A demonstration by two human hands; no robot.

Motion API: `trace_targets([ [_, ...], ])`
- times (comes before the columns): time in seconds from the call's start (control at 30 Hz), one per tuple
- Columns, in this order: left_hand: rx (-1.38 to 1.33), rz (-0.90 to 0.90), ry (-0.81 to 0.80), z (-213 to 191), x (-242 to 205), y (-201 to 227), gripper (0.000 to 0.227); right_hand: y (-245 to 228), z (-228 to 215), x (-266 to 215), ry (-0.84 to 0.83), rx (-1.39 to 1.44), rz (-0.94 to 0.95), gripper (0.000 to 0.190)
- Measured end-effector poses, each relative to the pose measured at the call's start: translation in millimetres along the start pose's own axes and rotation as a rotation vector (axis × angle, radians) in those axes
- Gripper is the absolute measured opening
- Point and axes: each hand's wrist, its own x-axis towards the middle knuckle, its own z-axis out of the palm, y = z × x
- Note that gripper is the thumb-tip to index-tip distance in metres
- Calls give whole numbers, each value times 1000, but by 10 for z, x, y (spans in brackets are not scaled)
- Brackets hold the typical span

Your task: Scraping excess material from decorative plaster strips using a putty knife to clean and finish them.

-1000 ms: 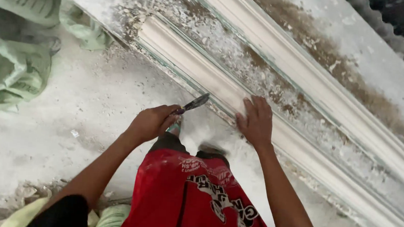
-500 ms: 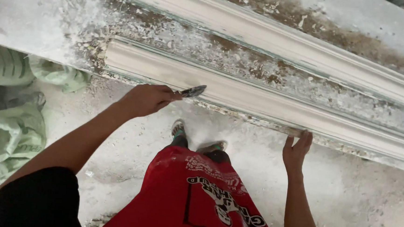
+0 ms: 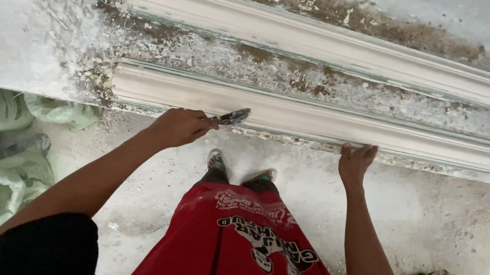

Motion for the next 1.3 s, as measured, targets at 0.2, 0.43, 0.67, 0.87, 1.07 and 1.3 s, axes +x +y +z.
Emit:
trace_targets([
  [0.2, 32, 2, -30, 32, -3, -172, 28, 25, -20, 59, -87, -70, 120, 94],
  [0.43, 132, 86, -30, 184, 268, -40, 29, -248, -220, 52, -135, -34, 204, 98],
  [0.67, 130, 9, -81, 343, 478, 375, 31, -150, -125, -12, -3, -85, 87, 93],
  [0.87, 116, -19, -90, 271, 509, 460, 34, -211, -172, -59, 34, -146, 38, 89],
  [1.07, 69, 9, -39, 547, 737, 605, 33, -26, -107, -50, 24, -143, 29, 74],
  [1.3, 53, -8, -46, 399, 751, 640, 32, -24, -127, -66, -12, -159, 1, 71],
])
